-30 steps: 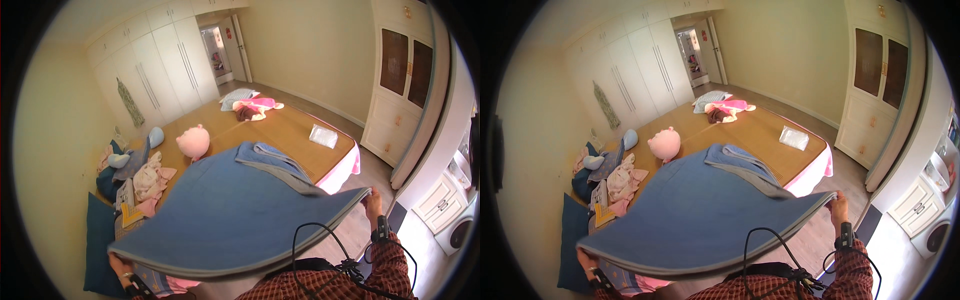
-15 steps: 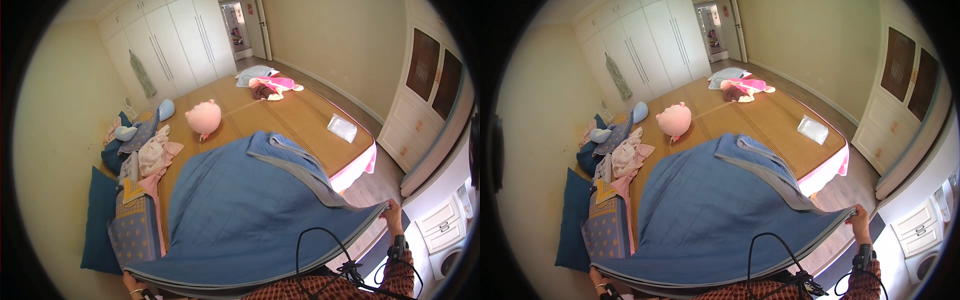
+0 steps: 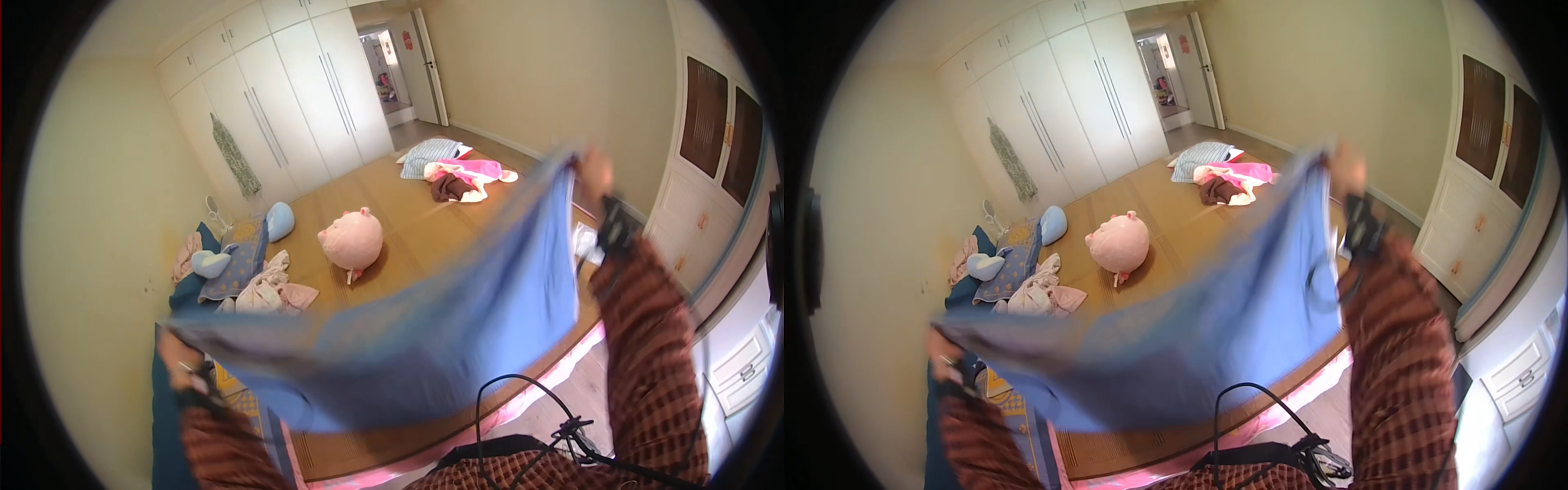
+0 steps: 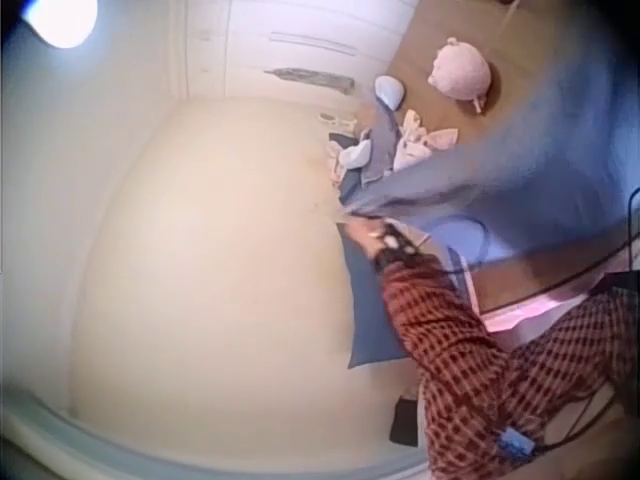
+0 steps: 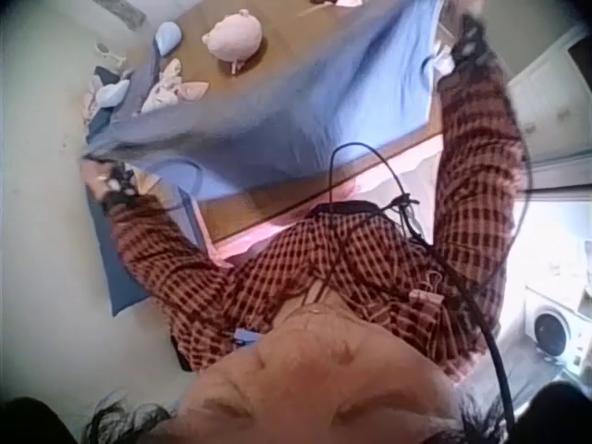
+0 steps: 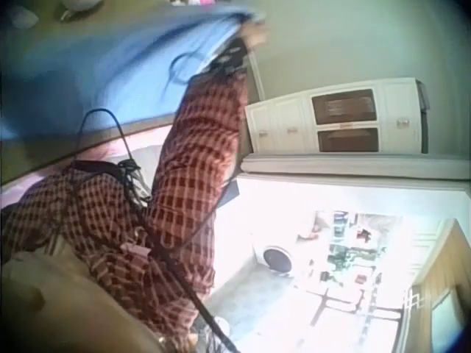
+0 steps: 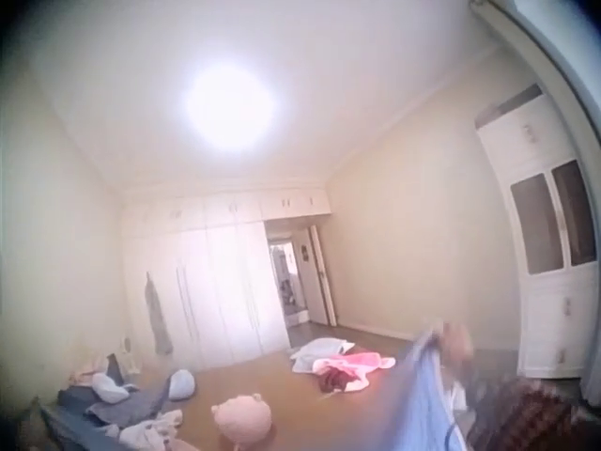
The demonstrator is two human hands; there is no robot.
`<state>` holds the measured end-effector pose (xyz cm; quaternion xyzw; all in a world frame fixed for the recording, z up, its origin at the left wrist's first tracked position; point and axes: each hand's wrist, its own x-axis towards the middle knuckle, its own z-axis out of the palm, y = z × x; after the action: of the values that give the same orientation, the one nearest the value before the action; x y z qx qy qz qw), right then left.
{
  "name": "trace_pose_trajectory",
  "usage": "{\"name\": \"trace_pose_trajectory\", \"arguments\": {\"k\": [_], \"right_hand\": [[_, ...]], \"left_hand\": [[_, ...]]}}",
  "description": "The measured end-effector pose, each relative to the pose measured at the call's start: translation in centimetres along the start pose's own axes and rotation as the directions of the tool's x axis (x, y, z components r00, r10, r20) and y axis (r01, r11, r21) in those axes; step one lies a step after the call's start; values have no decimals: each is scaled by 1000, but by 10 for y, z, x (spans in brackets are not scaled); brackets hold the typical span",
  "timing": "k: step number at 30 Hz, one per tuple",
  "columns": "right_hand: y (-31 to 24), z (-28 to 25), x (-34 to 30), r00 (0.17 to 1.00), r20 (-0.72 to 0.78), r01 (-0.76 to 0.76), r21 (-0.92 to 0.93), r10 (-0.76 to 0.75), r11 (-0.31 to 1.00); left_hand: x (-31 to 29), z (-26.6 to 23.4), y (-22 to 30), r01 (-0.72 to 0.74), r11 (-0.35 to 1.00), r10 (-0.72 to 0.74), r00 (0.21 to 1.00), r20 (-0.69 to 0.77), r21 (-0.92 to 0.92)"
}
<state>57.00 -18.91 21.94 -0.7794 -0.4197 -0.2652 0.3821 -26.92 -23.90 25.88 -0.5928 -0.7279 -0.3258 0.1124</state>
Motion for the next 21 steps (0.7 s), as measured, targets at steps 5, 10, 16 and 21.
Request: {"name": "trace_pose_trajectory", "arguments": {"k": [5,10,16,21], "right_hand": [[-74,-203,177,931,-295,325,938,-214,121],[-122,-273,126,943,-161,256,910,291,-325],[-47,-236,119,956,68,9,965,286,-261],[16,-217,26,985,127,-129,992,119,14]], "left_hand": [[114,-219,20,-277,126,-400,865,-304,-953],[91,-243,52,-482,127,-362,791,-493,-867],[73,-269,-29,-84,111,-510,850,-129,-990],[0,-216,-71,97,491,-485,856,-179,-866]]}}
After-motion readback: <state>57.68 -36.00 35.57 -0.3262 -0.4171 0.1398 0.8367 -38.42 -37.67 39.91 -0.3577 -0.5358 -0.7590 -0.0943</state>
